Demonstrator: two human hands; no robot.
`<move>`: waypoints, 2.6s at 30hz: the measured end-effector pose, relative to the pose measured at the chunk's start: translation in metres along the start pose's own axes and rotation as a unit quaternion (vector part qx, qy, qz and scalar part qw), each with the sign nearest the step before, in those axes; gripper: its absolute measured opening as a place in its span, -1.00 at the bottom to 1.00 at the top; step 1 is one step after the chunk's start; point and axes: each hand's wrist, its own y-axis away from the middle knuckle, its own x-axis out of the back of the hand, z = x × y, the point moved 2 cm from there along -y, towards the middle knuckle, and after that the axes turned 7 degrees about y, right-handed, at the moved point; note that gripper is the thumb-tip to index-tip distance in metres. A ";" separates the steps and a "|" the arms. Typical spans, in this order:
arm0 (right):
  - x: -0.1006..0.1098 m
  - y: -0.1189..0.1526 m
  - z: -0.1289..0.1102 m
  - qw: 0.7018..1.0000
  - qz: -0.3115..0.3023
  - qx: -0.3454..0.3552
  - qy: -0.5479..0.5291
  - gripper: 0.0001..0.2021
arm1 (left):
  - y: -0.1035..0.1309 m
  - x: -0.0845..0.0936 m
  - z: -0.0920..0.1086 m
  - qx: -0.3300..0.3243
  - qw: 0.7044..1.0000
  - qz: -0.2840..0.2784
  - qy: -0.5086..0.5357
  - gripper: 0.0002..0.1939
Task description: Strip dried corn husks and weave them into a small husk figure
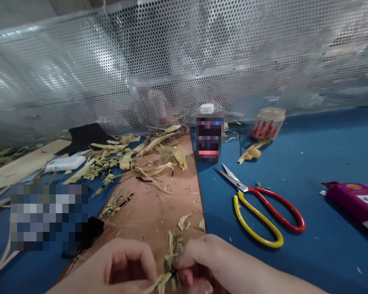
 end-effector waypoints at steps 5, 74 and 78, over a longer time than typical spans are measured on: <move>-0.003 0.001 -0.010 0.988 -0.071 -0.054 -0.124 -0.78 | -0.009 0.010 0.000 -0.167 0.980 0.095 -0.060 -0.82; -0.023 -0.009 0.073 0.587 0.402 0.541 0.449 -0.89 | 0.013 -0.030 -0.051 -0.186 0.954 0.184 0.148 -0.77; -0.023 -0.016 0.072 0.578 0.409 0.545 0.449 -0.84 | 0.013 -0.028 -0.052 -0.164 0.950 0.206 0.166 -0.73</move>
